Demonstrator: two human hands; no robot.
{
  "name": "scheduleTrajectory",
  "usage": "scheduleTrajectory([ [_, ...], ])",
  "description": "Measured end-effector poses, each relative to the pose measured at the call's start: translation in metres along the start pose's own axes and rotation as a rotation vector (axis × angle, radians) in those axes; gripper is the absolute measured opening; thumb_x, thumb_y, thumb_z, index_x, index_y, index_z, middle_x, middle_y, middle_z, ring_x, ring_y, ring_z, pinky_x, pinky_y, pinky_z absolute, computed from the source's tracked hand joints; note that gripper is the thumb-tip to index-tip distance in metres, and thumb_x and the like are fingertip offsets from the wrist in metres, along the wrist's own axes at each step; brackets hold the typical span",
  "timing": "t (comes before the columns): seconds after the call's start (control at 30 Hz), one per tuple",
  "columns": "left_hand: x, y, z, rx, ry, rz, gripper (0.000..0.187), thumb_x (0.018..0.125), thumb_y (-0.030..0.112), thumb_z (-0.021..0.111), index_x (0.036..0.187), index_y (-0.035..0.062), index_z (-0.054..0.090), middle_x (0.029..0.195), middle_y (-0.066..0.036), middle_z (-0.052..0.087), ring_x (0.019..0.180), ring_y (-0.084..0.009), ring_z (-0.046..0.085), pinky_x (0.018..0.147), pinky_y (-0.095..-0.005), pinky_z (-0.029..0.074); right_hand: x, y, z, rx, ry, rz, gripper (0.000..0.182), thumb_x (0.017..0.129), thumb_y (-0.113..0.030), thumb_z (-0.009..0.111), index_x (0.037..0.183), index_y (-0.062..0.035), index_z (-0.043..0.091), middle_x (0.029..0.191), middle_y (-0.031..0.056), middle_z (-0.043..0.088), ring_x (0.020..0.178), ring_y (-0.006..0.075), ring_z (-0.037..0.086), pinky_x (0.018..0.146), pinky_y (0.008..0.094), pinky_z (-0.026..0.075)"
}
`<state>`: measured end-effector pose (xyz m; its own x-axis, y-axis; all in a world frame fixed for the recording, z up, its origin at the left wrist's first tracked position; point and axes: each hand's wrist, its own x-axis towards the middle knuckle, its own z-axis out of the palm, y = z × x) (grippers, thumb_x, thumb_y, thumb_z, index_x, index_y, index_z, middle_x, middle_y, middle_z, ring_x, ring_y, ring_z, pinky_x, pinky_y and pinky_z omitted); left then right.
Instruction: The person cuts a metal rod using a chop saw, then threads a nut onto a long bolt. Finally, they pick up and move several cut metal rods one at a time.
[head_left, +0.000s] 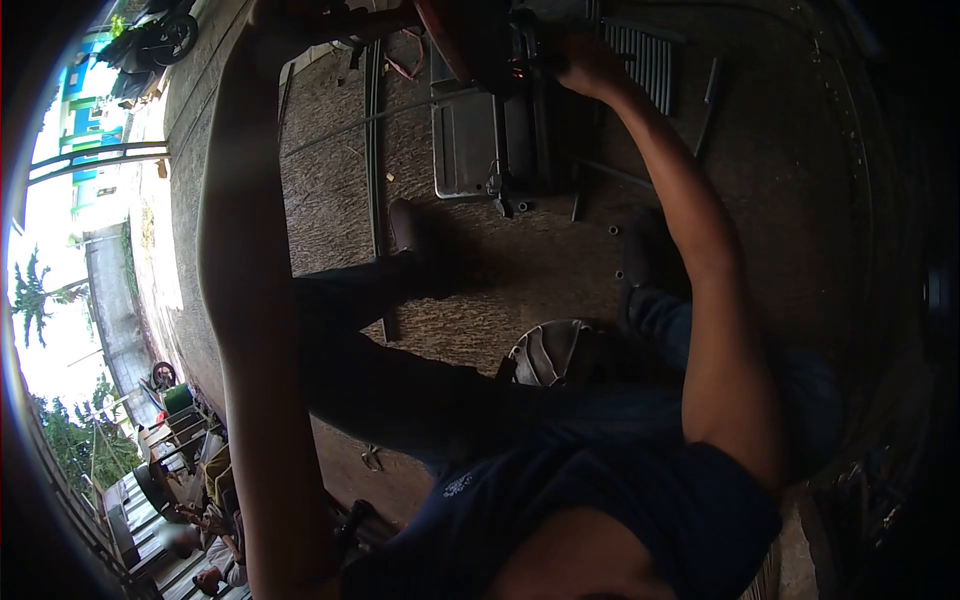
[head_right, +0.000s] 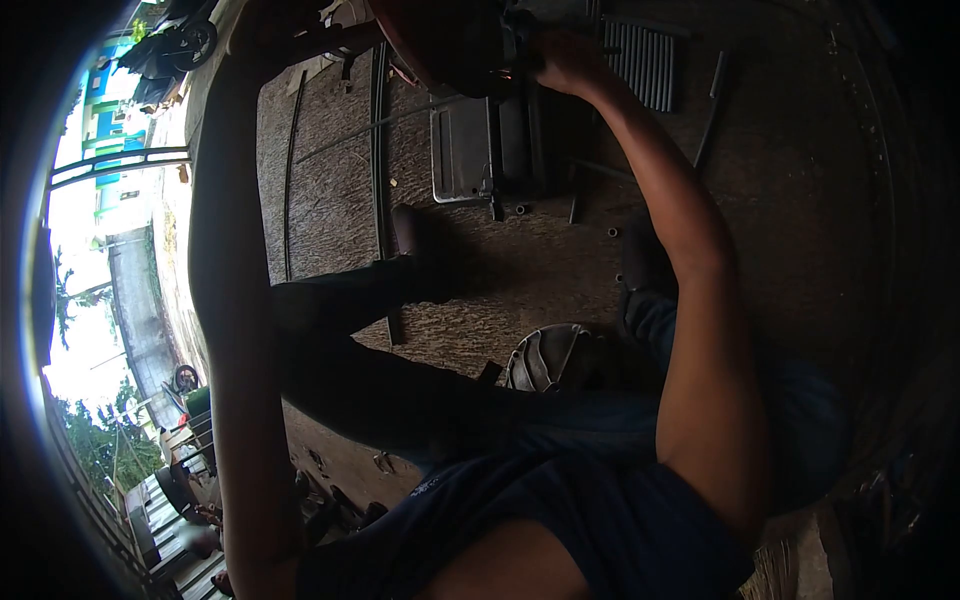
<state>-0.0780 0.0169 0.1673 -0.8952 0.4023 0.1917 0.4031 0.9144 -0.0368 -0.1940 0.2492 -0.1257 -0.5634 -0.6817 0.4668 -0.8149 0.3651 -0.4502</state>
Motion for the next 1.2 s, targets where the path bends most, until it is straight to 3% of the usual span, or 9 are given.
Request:
scheduleTrajectory([
  [0.07, 0.001, -0.003, 0.000, 0.013, 0.066, 0.173, 0.074, 0.066, 0.031, 0.089, 0.127, 0.0057, 0.054, 0.109, -0.009, 0.062, 0.098, -0.0221, 0.061, 0.084, -0.0316, 0.050, -0.001, -0.004, -0.003, 0.006, 0.010, 0.026, 0.019, 0.082, -0.029, 0.064, 0.090, -0.0129, 0.071, 0.092, 0.0100, 0.068, 0.090, 0.0307, 0.066, 0.079, 0.0429, 0.052],
  [0.17, 0.001, -0.010, 0.006, -0.045, 0.137, 0.243, 0.073, 0.067, 0.030, 0.089, 0.126, 0.0061, 0.054, 0.109, -0.009, 0.062, 0.098, -0.0220, 0.061, 0.083, -0.0314, 0.051, -0.001, -0.011, -0.012, 0.009, -0.008, 0.061, 0.019, 0.082, -0.028, 0.064, 0.090, -0.0131, 0.071, 0.092, 0.0095, 0.068, 0.090, 0.0301, 0.066, 0.079, 0.0427, 0.052],
  [0.37, -0.003, 0.000, -0.002, -0.094, 0.025, 0.028, 0.072, 0.067, 0.028, 0.089, 0.126, 0.0055, 0.054, 0.111, -0.009, 0.061, 0.100, -0.0214, 0.060, 0.083, -0.0310, 0.050, -0.001, -0.002, 0.002, -0.015, 0.019, 0.082, 0.020, 0.081, -0.027, 0.064, 0.094, -0.0132, 0.070, 0.091, 0.0100, 0.068, 0.090, 0.0302, 0.066, 0.078, 0.0430, 0.052],
  [0.47, 0.000, -0.008, 0.003, -0.057, 0.088, 0.205, 0.074, 0.067, 0.028, 0.089, 0.126, 0.0052, 0.052, 0.112, -0.009, 0.060, 0.101, -0.0214, 0.060, 0.084, -0.0310, 0.050, 0.000, 0.008, 0.014, -0.009, 0.055, 0.071, 0.020, 0.080, -0.027, 0.065, 0.094, -0.0129, 0.070, 0.091, 0.0104, 0.067, 0.089, 0.0308, 0.066, 0.078, 0.0432, 0.052],
  [0.8, 0.000, -0.004, 0.002, -0.055, 0.119, 0.214, 0.074, 0.067, 0.027, 0.089, 0.127, 0.0052, 0.051, 0.112, -0.010, 0.059, 0.102, -0.0220, 0.059, 0.087, -0.0324, 0.049, -0.013, -0.015, 0.000, 0.087, 0.018, 0.131, 0.019, 0.081, -0.028, 0.066, 0.090, -0.0115, 0.071, 0.089, 0.0112, 0.068, 0.087, 0.0320, 0.066, 0.075, 0.0448, 0.053],
  [0.87, 0.004, 0.014, -0.010, -0.110, -0.084, -0.161, 0.075, 0.067, 0.027, 0.089, 0.128, 0.0054, 0.051, 0.114, -0.009, 0.058, 0.104, -0.0215, 0.058, 0.089, -0.0319, 0.048, -0.010, -0.011, 0.005, 0.036, 0.014, 0.155, 0.020, 0.082, -0.028, 0.065, 0.091, -0.0113, 0.071, 0.090, 0.0113, 0.069, 0.088, 0.0320, 0.066, 0.075, 0.0451, 0.053],
  [0.9, 0.003, 0.006, -0.004, -0.110, -0.084, -0.162, 0.075, 0.067, 0.027, 0.089, 0.128, 0.0054, 0.051, 0.114, -0.009, 0.058, 0.104, -0.0215, 0.058, 0.089, -0.0319, 0.048, -0.008, -0.009, 0.007, -0.011, 0.010, 0.180, 0.021, 0.082, -0.029, 0.064, 0.091, -0.0111, 0.071, 0.091, 0.0115, 0.069, 0.088, 0.0321, 0.066, 0.075, 0.0453, 0.053],
  [0.97, 0.002, -0.016, 0.011, -0.100, 0.118, 0.233, 0.075, 0.067, 0.025, 0.089, 0.129, 0.0057, 0.051, 0.114, -0.009, 0.059, 0.103, -0.0203, 0.058, 0.088, -0.0315, 0.049, -0.002, -0.006, 0.004, -0.020, -0.012, 0.170, 0.022, 0.082, -0.029, 0.063, 0.091, -0.0108, 0.071, 0.091, 0.0120, 0.069, 0.089, 0.0322, 0.066, 0.076, 0.0457, 0.053],
  [1.2, -0.001, -0.003, 0.002, -0.102, 0.016, 0.049, 0.075, 0.066, 0.019, 0.089, 0.129, 0.0045, 0.051, 0.113, -0.009, 0.060, 0.102, -0.0198, 0.058, 0.086, -0.0317, 0.049, -0.002, -0.013, -0.005, -0.076, -0.052, 0.154, 0.023, 0.082, -0.030, 0.062, 0.090, -0.0103, 0.071, 0.087, 0.0129, 0.069, 0.087, 0.0324, 0.067, 0.076, 0.0449, 0.053],
])
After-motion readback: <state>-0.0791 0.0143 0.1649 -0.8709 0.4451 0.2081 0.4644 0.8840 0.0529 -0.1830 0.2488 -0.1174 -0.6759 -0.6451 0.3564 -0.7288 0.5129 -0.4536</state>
